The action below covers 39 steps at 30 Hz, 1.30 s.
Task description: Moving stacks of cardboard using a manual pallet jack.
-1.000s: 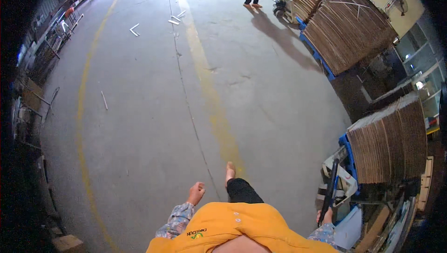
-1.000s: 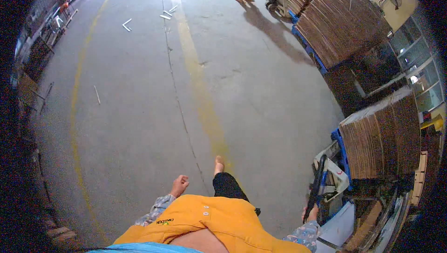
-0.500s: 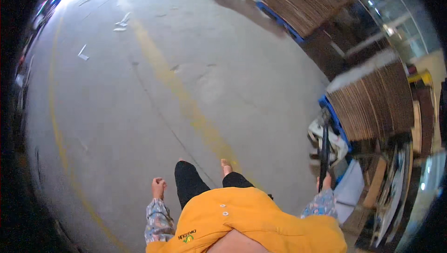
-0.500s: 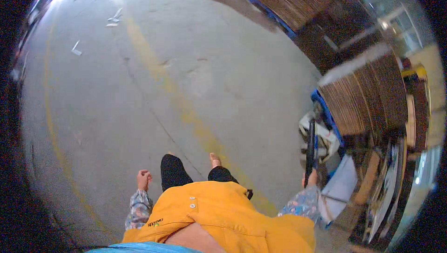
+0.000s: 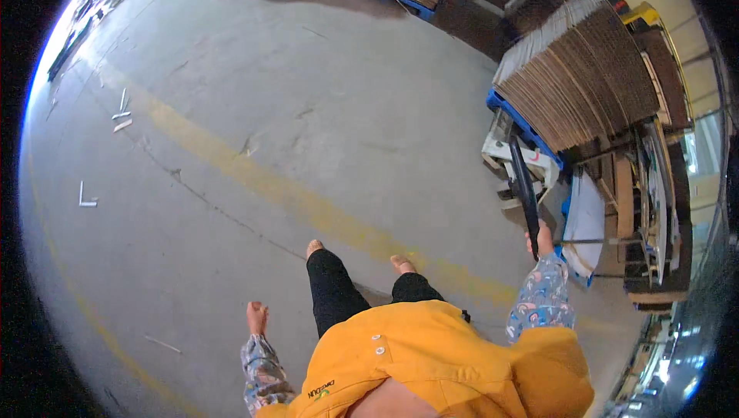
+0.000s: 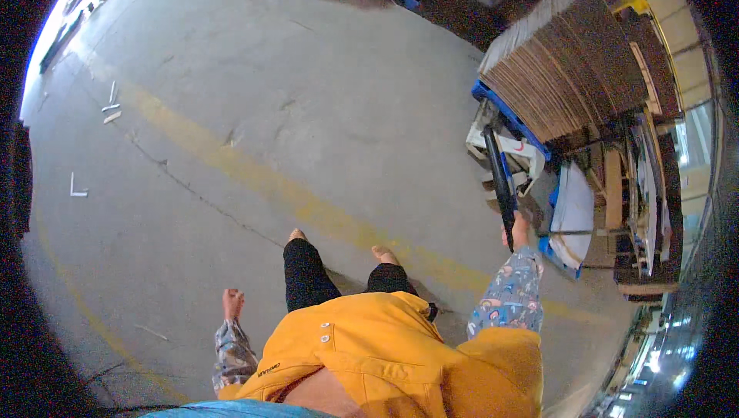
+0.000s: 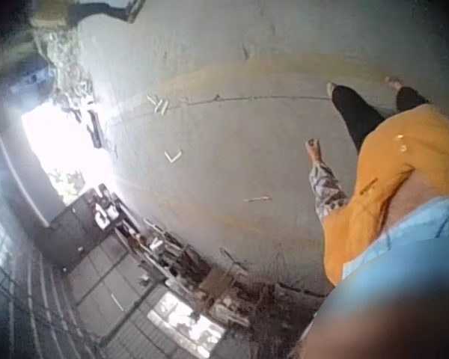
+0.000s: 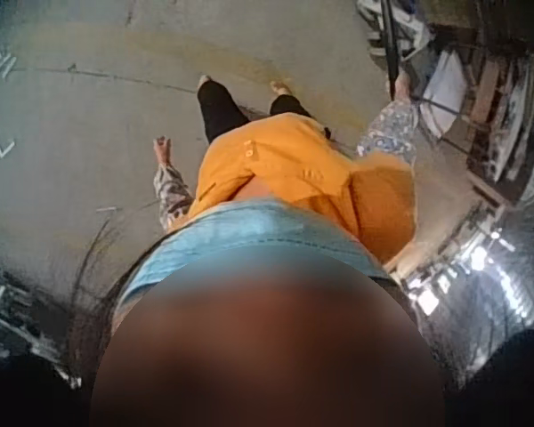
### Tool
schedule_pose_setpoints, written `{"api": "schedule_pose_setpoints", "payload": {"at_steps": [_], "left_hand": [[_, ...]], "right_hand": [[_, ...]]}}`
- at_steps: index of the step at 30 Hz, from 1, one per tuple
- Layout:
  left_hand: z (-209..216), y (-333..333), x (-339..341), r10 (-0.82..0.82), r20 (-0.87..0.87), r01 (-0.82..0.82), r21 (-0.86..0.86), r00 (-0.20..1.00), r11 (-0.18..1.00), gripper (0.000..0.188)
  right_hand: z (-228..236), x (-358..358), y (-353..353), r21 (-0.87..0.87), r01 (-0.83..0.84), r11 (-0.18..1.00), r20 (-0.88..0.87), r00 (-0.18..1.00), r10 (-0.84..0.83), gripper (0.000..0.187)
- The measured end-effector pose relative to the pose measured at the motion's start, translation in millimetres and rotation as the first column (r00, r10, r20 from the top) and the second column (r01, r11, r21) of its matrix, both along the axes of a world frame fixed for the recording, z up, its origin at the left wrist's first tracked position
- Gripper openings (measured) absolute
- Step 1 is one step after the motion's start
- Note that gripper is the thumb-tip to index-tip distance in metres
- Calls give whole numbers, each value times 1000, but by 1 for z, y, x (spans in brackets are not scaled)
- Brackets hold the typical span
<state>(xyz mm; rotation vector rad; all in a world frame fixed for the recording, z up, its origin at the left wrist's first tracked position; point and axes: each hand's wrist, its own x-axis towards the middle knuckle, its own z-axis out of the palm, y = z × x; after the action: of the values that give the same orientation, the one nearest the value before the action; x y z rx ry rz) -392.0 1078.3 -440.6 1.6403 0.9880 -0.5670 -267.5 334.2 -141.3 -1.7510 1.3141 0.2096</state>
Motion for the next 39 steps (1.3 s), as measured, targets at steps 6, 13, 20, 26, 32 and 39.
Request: {"api": "schedule_pose_setpoints", "payload": {"at_steps": [6,13,20,26,32,39], "left_hand": [[13,4,232,-600,454,538,273,659,798,35],[215,-122,381,-738,649,595,671,-184,442,54],[470,-259,326,-533,395,335,918,-748,211,54],[607,-403,206,-485,278,395,905,-829,-156,22],[568,-529,92,-506,235,402,881,-830,-250,22],[555,-588,20,-555,309,463,873,-772,-157,19]], "right_hand": [[-5,0,108,-1,71,997,29,997,-71,57],[28,-1,256,-63,122,991,-19,992,-123,55],[116,-99,291,-251,-311,917,57,941,335,49],[347,-213,203,-312,-564,765,-143,824,549,39],[302,-311,51,-288,-430,856,45,887,460,48],[283,-366,-29,-432,-603,671,-174,786,594,41]]}}
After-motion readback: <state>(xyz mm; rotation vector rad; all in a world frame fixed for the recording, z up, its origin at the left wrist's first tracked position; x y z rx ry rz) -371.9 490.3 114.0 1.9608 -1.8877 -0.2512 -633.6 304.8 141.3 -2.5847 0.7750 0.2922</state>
